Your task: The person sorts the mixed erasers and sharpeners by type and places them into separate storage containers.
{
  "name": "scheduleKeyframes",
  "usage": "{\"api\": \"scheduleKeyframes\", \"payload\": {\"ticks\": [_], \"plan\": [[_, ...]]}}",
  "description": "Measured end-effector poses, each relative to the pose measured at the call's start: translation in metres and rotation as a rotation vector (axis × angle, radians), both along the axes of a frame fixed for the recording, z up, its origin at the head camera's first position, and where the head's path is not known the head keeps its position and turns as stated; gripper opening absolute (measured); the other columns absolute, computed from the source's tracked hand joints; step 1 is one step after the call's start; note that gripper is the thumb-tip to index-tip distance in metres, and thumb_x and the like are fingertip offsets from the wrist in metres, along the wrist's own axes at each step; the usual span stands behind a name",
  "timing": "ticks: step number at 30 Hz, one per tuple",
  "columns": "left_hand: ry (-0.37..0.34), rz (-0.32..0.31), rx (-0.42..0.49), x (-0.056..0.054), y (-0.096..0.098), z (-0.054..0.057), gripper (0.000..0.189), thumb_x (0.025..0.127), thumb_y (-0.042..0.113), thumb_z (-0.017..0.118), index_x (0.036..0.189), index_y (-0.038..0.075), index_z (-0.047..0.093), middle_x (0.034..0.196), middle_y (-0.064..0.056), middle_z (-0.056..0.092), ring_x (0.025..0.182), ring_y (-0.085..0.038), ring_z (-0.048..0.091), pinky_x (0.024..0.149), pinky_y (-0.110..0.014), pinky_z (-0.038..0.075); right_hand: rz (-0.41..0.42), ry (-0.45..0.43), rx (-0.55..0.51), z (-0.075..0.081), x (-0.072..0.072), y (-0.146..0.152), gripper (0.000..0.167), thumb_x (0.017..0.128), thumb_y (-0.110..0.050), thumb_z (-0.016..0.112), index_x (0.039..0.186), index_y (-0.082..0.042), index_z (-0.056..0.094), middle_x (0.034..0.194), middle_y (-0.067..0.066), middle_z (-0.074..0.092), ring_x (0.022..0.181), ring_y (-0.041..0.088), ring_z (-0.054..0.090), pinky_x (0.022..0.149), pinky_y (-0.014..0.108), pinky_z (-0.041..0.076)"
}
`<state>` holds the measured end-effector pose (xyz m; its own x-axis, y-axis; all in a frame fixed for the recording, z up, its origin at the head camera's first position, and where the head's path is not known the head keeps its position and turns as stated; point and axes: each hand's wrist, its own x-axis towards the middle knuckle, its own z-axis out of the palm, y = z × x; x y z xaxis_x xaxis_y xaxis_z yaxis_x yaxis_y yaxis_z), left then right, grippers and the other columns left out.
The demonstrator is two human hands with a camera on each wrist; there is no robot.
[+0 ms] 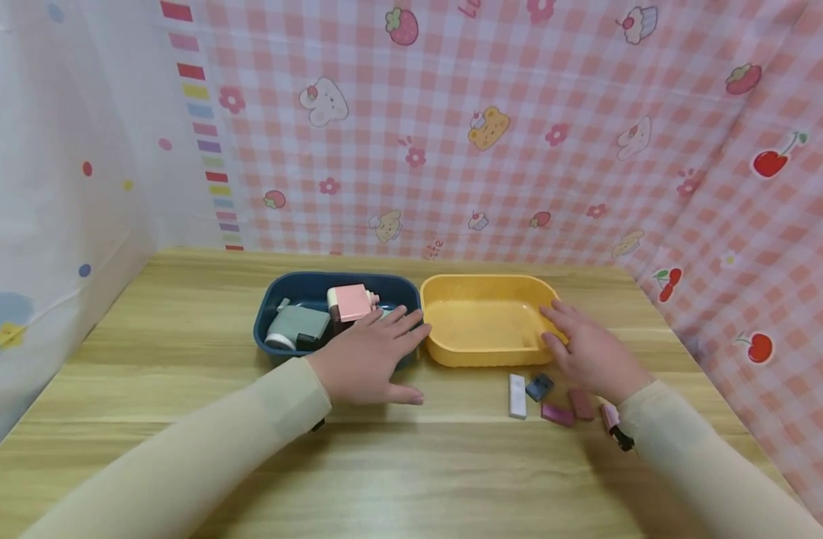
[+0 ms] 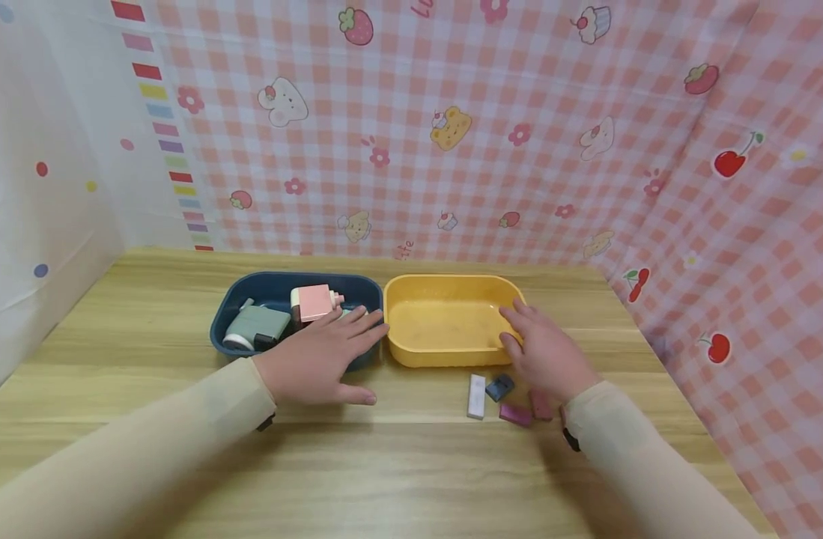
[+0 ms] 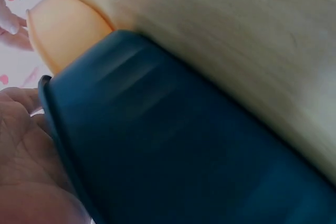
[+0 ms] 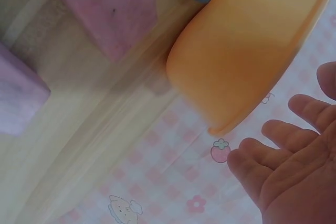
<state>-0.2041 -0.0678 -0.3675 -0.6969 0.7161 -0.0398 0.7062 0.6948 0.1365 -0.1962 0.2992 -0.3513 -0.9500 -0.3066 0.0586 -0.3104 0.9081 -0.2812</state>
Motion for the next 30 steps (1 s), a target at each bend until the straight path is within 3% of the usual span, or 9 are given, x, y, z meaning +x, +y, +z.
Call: {"api": "scheduleKeyframes", "payload": {"ticks": [9, 14, 22, 26, 30], "plan": [[-0.007, 0.008, -0.060, -0.001, 0.007, -0.008, 0.105, 0.090, 0.079, 0.060, 0.170, 0.026, 0.019, 0.179, -0.001, 0.014, 0.165, -0.029, 0.015, 0.133, -0.056, 0.017, 0.003, -0.001, -0.022, 0.000, 0.015, -0.005, 0.054, 0.108, -0.020, 0.058, 0.157, -0.001, 0.047, 0.165, 0.031, 0.035, 0.152, 0.055, 0.033, 0.122, 0.070, 0.029], [0.006, 0.005, -0.069, -0.001, 0.008, -0.011, 0.105, 0.089, 0.081, 0.060, 0.170, 0.028, 0.020, 0.179, 0.000, 0.013, 0.165, -0.028, 0.017, 0.133, -0.055, 0.019, 0.035, 0.062, -0.010, -0.001, 0.026, -0.011, 0.048, 0.106, -0.019, 0.063, 0.149, 0.000, 0.057, 0.160, 0.029, 0.045, 0.145, 0.053, 0.046, 0.117, 0.067, 0.039], [-0.001, 0.004, -0.072, -0.002, 0.008, -0.012, 0.107, 0.088, 0.082, 0.061, 0.170, 0.028, 0.020, 0.179, 0.000, 0.012, 0.165, -0.028, 0.017, 0.133, -0.055, 0.018, 0.159, 0.202, 0.018, -0.002, 0.046, -0.024, 0.039, 0.097, -0.017, 0.076, 0.132, -0.002, 0.072, 0.143, 0.021, 0.066, 0.122, 0.040, 0.070, 0.096, 0.055, 0.060], [0.003, 0.000, -0.064, -0.002, 0.008, -0.012, 0.107, 0.087, 0.081, 0.062, 0.170, 0.026, 0.021, 0.179, -0.002, 0.014, 0.165, -0.028, 0.017, 0.133, -0.055, 0.018, 0.247, 0.248, 0.029, -0.006, 0.056, -0.030, 0.034, 0.093, -0.015, 0.080, 0.126, -0.007, 0.077, 0.133, 0.015, 0.073, 0.115, 0.033, 0.075, 0.093, 0.050, 0.061], [0.008, -0.002, -0.059, -0.002, 0.008, -0.013, 0.107, 0.087, 0.081, 0.062, 0.170, 0.026, 0.022, 0.179, -0.002, 0.015, 0.165, -0.028, 0.017, 0.133, -0.055, 0.019, 0.339, 0.226, 0.043, -0.017, 0.060, -0.034, 0.033, 0.091, -0.015, 0.082, 0.124, -0.009, 0.078, 0.128, 0.012, 0.077, 0.116, 0.027, 0.075, 0.094, 0.046, 0.062]]}}
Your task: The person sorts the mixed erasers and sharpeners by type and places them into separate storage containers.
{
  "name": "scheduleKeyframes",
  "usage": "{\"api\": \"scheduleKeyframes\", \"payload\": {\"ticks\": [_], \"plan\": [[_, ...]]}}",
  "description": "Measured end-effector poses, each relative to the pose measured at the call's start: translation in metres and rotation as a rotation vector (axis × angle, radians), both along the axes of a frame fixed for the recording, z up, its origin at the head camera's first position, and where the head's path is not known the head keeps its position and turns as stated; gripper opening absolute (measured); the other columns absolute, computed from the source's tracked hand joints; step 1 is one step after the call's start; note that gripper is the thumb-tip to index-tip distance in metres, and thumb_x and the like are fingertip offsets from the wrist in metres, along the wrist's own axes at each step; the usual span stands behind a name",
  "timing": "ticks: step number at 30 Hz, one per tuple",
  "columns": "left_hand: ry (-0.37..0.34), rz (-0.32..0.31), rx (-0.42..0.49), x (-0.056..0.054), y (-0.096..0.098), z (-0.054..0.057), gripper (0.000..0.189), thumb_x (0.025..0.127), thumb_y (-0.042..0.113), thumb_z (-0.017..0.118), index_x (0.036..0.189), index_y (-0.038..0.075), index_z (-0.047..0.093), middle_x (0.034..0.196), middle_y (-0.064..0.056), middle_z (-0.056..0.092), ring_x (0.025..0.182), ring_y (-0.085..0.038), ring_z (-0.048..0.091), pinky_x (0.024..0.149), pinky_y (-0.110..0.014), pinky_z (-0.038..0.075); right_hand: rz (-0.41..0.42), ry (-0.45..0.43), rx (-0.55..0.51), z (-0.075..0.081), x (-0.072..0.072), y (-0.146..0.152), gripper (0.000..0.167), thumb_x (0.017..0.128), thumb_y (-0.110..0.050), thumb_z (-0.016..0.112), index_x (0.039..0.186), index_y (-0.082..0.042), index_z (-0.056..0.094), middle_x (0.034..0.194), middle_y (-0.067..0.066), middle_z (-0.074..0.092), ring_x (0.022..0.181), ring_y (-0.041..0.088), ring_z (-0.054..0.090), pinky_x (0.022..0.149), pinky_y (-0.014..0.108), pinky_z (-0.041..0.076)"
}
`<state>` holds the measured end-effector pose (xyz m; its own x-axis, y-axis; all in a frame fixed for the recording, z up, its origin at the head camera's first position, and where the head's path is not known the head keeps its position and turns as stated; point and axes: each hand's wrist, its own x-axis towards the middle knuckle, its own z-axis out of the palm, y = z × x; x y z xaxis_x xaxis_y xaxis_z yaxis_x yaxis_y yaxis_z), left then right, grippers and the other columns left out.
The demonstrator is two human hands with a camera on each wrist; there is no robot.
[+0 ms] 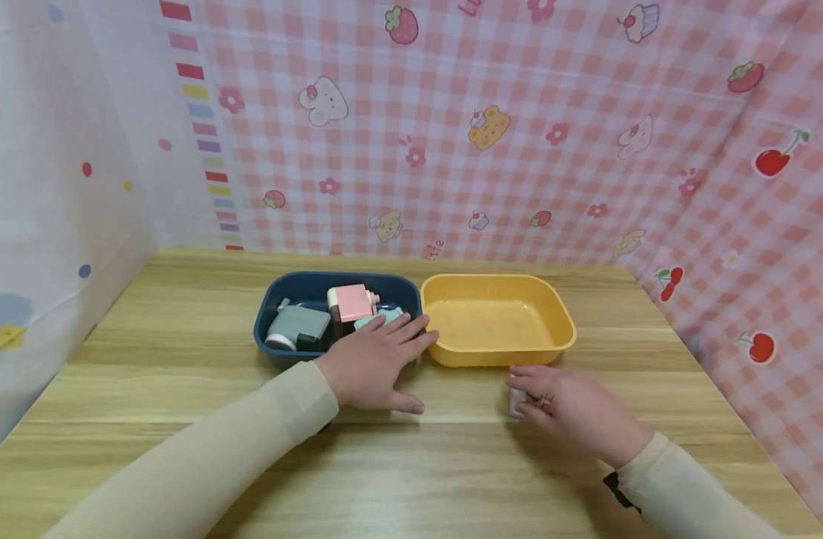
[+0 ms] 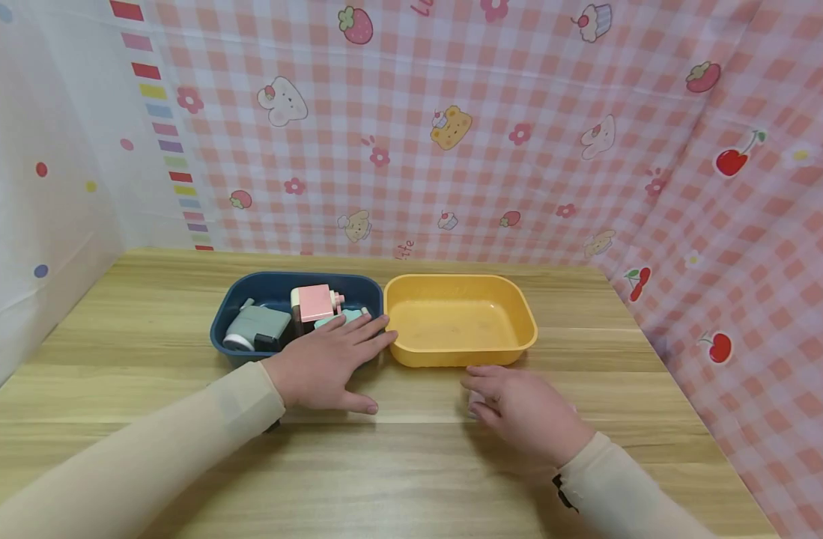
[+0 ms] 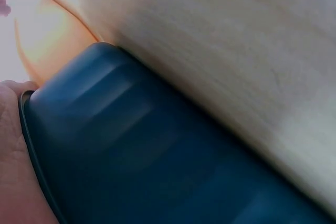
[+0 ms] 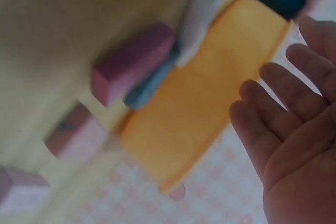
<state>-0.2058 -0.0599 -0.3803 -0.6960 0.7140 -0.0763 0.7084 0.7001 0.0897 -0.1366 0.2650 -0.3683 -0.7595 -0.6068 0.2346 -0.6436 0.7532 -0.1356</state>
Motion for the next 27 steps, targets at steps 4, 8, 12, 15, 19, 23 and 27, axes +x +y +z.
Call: {"api": "scheduleKeyframes", "payload": {"ticks": [4, 8, 12, 15, 19, 23, 27], "plan": [[0.001, -0.002, 0.004, 0.000, 0.001, -0.003, 0.107, 0.088, 0.080, 0.062, 0.170, 0.026, 0.022, 0.179, -0.003, 0.015, 0.165, -0.028, 0.018, 0.133, -0.056, 0.018, 0.041, -0.061, 0.063, -0.011, 0.000, -0.001, 0.038, 0.092, -0.017, 0.081, 0.128, -0.007, 0.076, 0.132, 0.013, 0.075, 0.121, 0.030, 0.073, 0.098, 0.048, 0.060], [0.011, 0.002, -0.001, 0.001, 0.001, -0.003, 0.106, 0.088, 0.081, 0.062, 0.170, 0.026, 0.022, 0.179, -0.002, 0.015, 0.165, -0.028, 0.018, 0.133, -0.055, 0.019, 0.031, -0.112, 0.121, -0.017, -0.002, -0.001, 0.044, 0.094, -0.021, 0.080, 0.134, -0.006, 0.072, 0.137, 0.013, 0.072, 0.127, 0.032, 0.069, 0.104, 0.051, 0.057], [0.013, 0.013, -0.012, 0.001, 0.001, -0.001, 0.107, 0.087, 0.081, 0.062, 0.170, 0.027, 0.022, 0.179, -0.001, 0.015, 0.165, -0.027, 0.018, 0.133, -0.054, 0.018, 0.012, -0.156, 0.142, -0.019, -0.005, -0.001, 0.044, 0.094, -0.022, 0.080, 0.135, -0.008, 0.071, 0.140, 0.014, 0.070, 0.129, 0.034, 0.067, 0.105, 0.052, 0.056], [0.003, 0.019, -0.012, 0.001, 0.001, -0.001, 0.107, 0.087, 0.082, 0.062, 0.170, 0.027, 0.022, 0.179, -0.001, 0.014, 0.165, -0.027, 0.018, 0.133, -0.054, 0.018, 0.013, -0.168, 0.150, -0.019, -0.007, 0.000, 0.042, 0.094, -0.020, 0.080, 0.134, -0.008, 0.072, 0.139, 0.014, 0.070, 0.129, 0.035, 0.068, 0.104, 0.052, 0.057], [-0.009, 0.024, -0.016, 0.001, 0.001, -0.002, 0.107, 0.087, 0.082, 0.062, 0.170, 0.028, 0.022, 0.179, 0.000, 0.013, 0.165, -0.027, 0.016, 0.133, -0.055, 0.018, 0.018, -0.155, 0.145, -0.019, -0.009, 0.002, 0.039, 0.093, -0.017, 0.081, 0.130, -0.008, 0.073, 0.138, 0.015, 0.070, 0.125, 0.035, 0.069, 0.101, 0.051, 0.058], [-0.005, 0.029, -0.016, 0.001, 0.001, -0.002, 0.107, 0.087, 0.082, 0.062, 0.170, 0.028, 0.021, 0.179, 0.002, 0.012, 0.165, -0.026, 0.016, 0.133, -0.054, 0.017, 0.014, -0.144, 0.141, -0.019, -0.011, 0.005, 0.034, 0.092, -0.014, 0.082, 0.125, -0.008, 0.076, 0.137, 0.018, 0.071, 0.123, 0.036, 0.071, 0.100, 0.050, 0.059], [-0.001, 0.033, -0.016, 0.001, 0.002, 0.000, 0.107, 0.087, 0.082, 0.062, 0.170, 0.028, 0.022, 0.179, 0.002, 0.013, 0.165, -0.025, 0.017, 0.133, -0.053, 0.017, 0.017, -0.145, 0.143, -0.019, -0.013, 0.007, 0.031, 0.092, -0.013, 0.081, 0.123, -0.009, 0.078, 0.137, 0.020, 0.070, 0.123, 0.036, 0.071, 0.099, 0.050, 0.059]]}}
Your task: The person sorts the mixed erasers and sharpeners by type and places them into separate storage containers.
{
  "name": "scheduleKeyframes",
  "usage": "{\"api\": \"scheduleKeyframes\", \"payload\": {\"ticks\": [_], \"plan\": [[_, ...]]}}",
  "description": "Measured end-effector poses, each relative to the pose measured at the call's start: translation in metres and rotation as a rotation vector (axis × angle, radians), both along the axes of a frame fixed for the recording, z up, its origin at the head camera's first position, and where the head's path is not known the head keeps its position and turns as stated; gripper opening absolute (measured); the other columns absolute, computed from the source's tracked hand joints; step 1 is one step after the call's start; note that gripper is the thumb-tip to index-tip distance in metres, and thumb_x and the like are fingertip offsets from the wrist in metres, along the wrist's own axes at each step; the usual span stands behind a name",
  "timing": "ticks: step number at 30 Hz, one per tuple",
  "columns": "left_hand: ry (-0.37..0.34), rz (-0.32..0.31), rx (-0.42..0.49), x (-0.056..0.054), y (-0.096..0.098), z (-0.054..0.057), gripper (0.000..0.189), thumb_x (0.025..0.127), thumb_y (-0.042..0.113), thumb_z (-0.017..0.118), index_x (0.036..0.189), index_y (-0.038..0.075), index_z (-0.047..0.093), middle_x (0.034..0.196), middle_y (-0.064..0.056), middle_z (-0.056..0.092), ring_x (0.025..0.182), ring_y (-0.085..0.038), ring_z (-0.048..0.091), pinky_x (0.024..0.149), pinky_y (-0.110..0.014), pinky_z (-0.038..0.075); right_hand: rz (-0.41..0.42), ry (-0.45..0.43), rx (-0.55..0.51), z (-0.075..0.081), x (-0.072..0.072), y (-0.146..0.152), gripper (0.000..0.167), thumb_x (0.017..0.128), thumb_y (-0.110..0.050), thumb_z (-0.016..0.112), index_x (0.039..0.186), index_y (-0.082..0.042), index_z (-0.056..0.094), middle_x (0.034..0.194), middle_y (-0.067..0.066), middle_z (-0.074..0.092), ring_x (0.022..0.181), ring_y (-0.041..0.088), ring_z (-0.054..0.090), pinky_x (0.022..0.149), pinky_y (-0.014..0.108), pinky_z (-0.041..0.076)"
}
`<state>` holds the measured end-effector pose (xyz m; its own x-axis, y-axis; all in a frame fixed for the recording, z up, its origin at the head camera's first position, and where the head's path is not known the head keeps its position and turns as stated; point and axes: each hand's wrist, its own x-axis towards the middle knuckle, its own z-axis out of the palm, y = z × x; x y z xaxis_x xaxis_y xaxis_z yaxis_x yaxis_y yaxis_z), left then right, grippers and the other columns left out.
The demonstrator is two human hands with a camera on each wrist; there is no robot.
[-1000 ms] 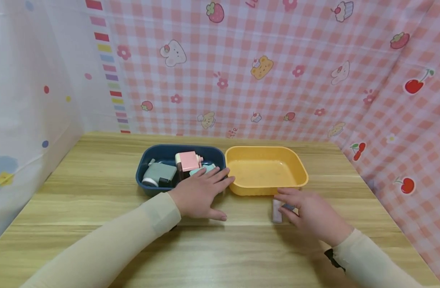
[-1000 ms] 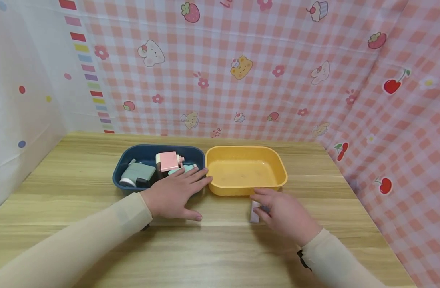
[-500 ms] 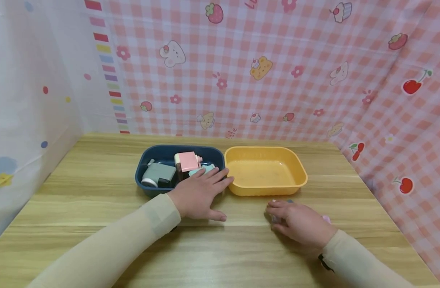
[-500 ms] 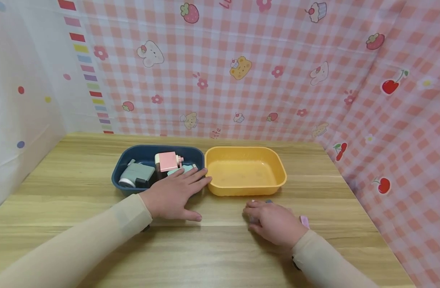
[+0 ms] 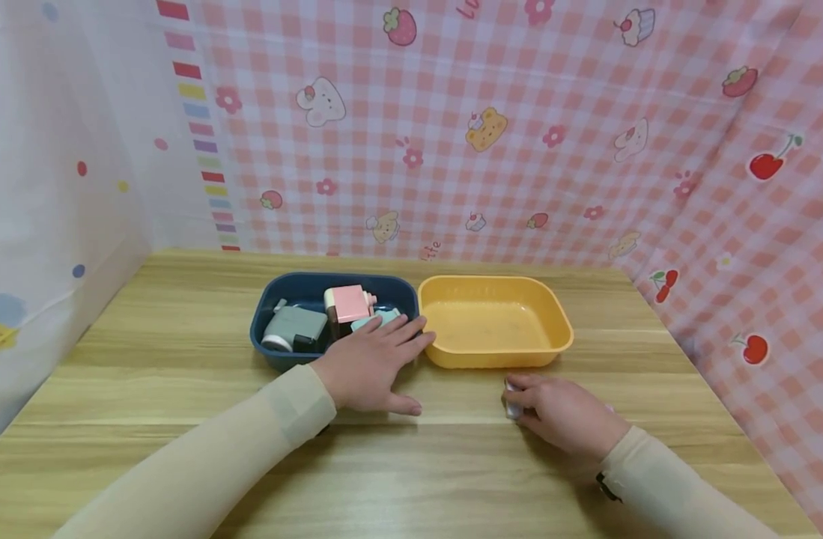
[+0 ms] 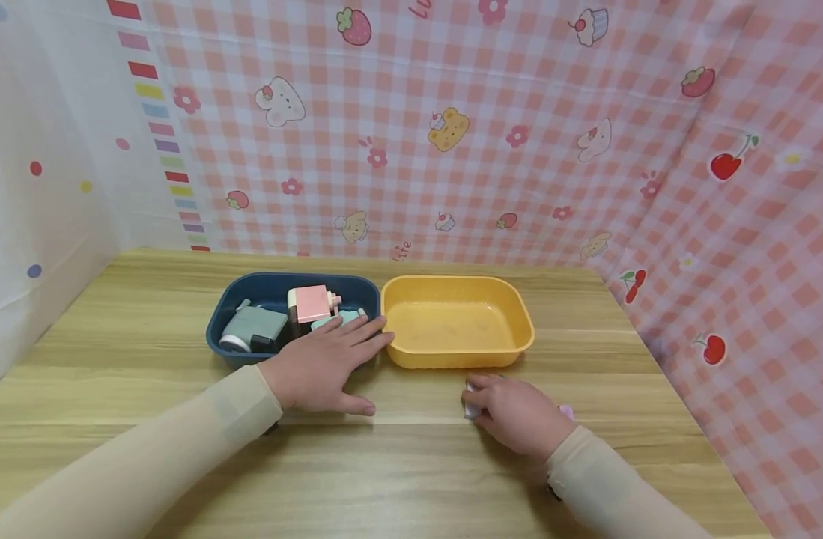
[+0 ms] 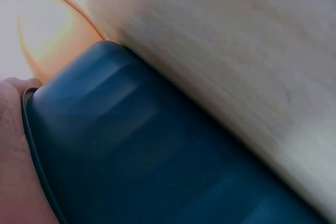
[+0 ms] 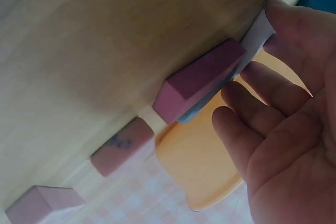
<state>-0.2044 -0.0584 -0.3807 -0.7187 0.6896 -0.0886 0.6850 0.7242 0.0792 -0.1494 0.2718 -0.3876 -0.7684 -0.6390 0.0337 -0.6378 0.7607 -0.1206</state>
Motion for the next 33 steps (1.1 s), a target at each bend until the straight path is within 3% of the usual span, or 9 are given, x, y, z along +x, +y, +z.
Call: {"api": "scheduleKeyframes", "payload": {"ticks": [18, 33], "plan": [[-0.010, -0.011, 0.014, -0.0014, -0.0005, -0.0011, 0.106, 0.087, 0.080, 0.062, 0.170, 0.028, 0.022, 0.179, 0.000, 0.014, 0.165, -0.026, 0.017, 0.133, -0.055, 0.017, 0.058, 0.039, -0.024, -0.0023, -0.0048, -0.0020, 0.020, 0.094, -0.015, 0.079, 0.114, -0.012, 0.082, 0.130, 0.020, 0.071, 0.110, 0.031, 0.075, 0.091, 0.047, 0.062], [-0.004, -0.010, 0.012, 0.0000, -0.0005, -0.0009, 0.105, 0.088, 0.078, 0.064, 0.170, 0.027, 0.022, 0.179, 0.000, 0.015, 0.165, -0.027, 0.017, 0.133, -0.055, 0.017, 0.062, 0.031, -0.053, -0.0051, -0.0040, -0.0021, 0.021, 0.094, -0.012, 0.079, 0.114, -0.007, 0.082, 0.132, 0.023, 0.070, 0.116, 0.036, 0.073, 0.095, 0.049, 0.061]]}}
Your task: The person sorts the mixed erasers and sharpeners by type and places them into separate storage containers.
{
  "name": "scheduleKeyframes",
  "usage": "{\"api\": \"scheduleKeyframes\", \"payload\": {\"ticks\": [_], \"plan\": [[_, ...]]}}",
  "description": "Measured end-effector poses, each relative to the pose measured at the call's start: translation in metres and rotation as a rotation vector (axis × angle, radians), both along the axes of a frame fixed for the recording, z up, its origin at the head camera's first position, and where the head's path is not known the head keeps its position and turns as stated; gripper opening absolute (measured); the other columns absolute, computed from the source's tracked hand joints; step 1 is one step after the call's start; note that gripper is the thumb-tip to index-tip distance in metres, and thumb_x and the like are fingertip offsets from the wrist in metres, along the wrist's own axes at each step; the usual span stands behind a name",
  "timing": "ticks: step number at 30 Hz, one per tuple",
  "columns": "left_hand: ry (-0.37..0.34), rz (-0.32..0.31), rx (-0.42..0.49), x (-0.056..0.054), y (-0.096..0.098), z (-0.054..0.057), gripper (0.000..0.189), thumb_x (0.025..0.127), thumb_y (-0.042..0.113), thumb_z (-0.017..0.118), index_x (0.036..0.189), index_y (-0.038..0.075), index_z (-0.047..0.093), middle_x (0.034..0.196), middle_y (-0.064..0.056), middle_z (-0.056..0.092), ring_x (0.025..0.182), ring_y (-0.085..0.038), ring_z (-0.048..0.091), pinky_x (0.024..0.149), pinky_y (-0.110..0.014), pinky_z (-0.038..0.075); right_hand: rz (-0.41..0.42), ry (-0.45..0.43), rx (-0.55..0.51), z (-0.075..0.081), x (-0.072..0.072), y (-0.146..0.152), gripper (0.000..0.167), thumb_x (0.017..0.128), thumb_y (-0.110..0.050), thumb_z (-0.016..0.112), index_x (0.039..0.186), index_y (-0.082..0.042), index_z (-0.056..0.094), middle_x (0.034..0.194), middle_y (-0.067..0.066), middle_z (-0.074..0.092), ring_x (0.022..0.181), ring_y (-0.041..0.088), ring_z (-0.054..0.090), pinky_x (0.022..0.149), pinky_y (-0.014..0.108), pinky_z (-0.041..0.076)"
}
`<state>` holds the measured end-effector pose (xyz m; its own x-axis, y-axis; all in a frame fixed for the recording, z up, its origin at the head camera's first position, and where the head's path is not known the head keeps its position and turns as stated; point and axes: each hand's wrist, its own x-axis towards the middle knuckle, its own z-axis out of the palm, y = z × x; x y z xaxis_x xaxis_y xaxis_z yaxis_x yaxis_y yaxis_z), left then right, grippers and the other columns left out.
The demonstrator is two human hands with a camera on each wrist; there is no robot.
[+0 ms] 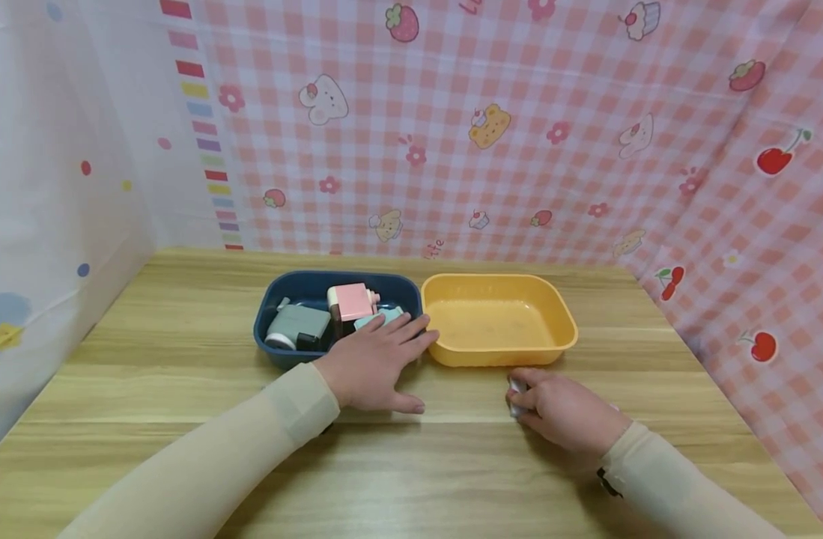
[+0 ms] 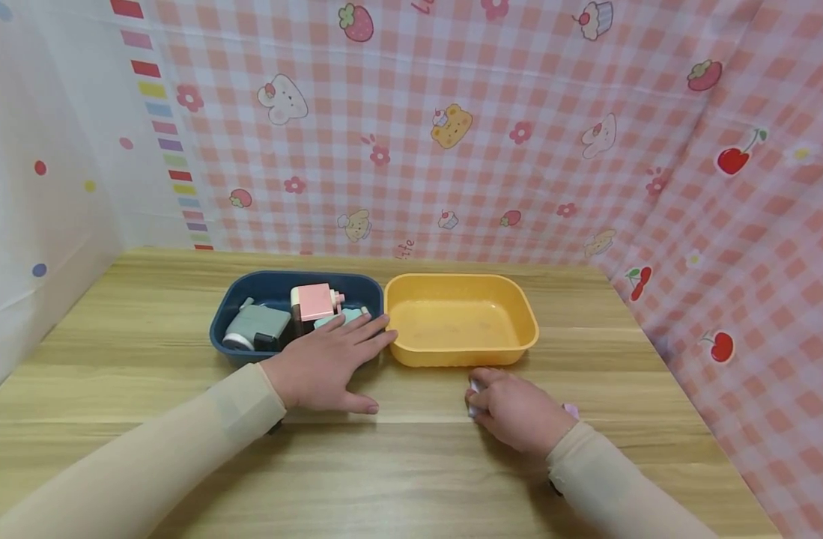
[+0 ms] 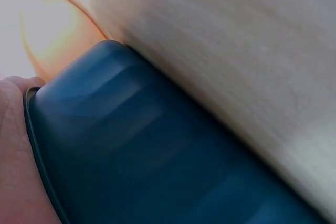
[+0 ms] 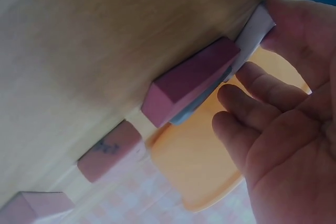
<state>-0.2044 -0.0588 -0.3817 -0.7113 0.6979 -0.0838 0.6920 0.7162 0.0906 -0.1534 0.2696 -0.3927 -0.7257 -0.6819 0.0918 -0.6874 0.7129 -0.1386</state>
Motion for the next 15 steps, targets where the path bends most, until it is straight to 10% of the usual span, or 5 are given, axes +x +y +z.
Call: {"api": "scheduleKeyframes", "payload": {"ticks": [15], "plan": [[0.001, 0.001, -0.005, -0.0003, -0.0004, -0.0010, 0.106, 0.087, 0.080, 0.064, 0.170, 0.028, 0.021, 0.179, 0.001, 0.013, 0.165, -0.026, 0.016, 0.133, -0.055, 0.017, -0.012, -0.018, 0.004, 0.0013, -0.0023, 0.0033, 0.024, 0.090, -0.014, 0.084, 0.114, -0.011, 0.083, 0.133, 0.024, 0.070, 0.114, 0.035, 0.074, 0.092, 0.046, 0.063]]}}
